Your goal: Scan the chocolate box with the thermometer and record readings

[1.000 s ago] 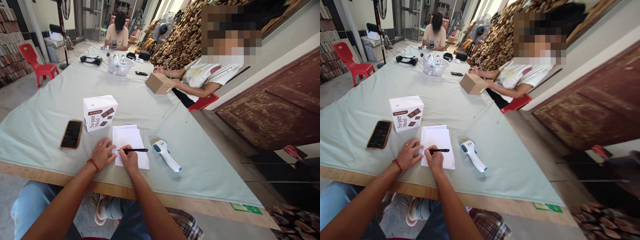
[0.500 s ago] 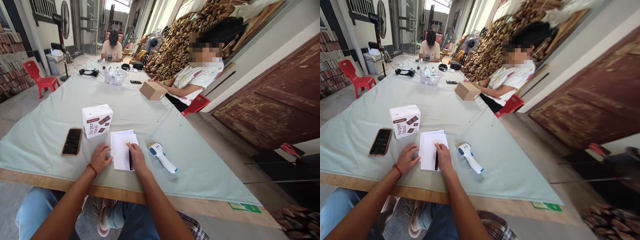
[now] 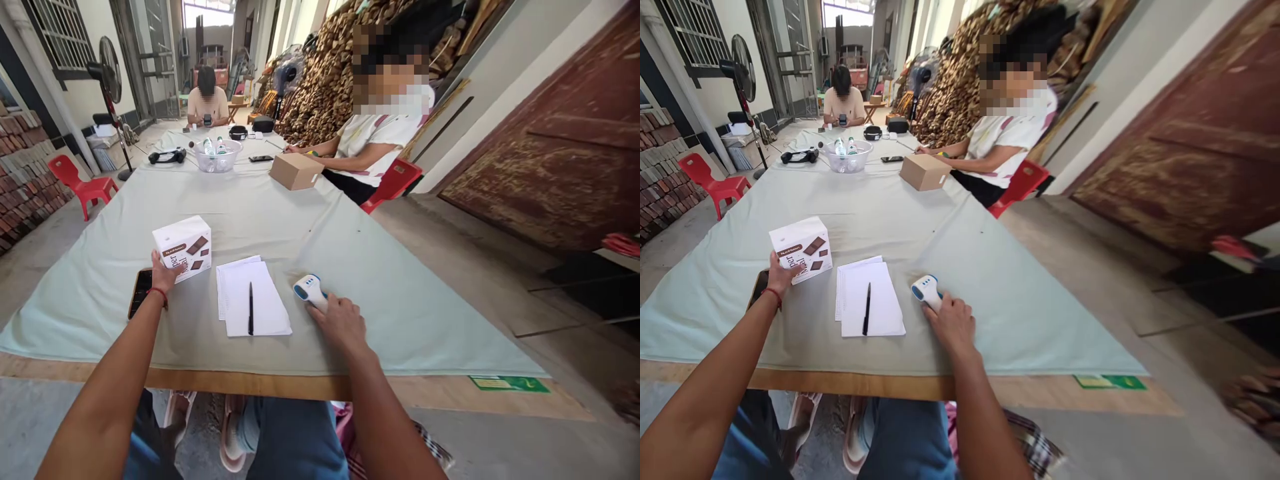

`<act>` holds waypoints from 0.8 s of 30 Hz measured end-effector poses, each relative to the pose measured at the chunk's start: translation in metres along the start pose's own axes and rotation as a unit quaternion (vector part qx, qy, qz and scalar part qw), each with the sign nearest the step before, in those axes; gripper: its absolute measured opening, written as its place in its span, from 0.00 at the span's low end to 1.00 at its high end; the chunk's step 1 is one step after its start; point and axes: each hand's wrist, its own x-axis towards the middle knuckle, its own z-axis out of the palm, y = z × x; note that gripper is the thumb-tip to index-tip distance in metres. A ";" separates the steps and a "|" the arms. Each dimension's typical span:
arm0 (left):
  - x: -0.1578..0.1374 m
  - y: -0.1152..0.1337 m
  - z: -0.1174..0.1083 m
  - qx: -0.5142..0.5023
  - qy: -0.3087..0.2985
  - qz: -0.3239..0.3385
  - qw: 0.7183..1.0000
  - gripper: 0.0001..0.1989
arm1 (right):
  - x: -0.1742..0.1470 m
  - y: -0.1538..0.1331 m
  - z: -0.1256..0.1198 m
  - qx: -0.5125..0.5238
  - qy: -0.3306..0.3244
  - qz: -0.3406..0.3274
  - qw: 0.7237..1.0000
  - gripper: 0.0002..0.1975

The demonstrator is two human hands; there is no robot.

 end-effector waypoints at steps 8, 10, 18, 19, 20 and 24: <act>-0.022 0.013 0.004 0.003 0.019 -0.017 1.000 0.25 | -0.012 -0.022 -0.011 0.316 -0.002 0.026 0.948 0.16; -0.038 0.009 0.003 0.001 0.005 -0.014 1.000 0.26 | -0.034 -0.047 -0.010 0.502 0.024 -0.006 0.864 0.18; -0.079 -0.018 0.007 0.128 -0.037 0.040 0.990 0.25 | -0.120 -0.155 0.018 0.674 -0.144 -0.039 0.723 0.13; -0.080 -0.020 0.007 0.143 -0.038 0.041 0.988 0.25 | -0.122 -0.161 0.022 0.668 -0.138 -0.048 0.730 0.12; -0.080 -0.022 0.008 0.155 -0.038 0.043 0.986 0.25 | -0.124 -0.166 0.025 0.660 -0.130 -0.059 0.738 0.12; -0.078 -0.028 0.009 0.175 -0.031 0.042 0.983 0.25 | -0.122 -0.176 0.038 0.638 -0.103 -0.091 0.758 0.15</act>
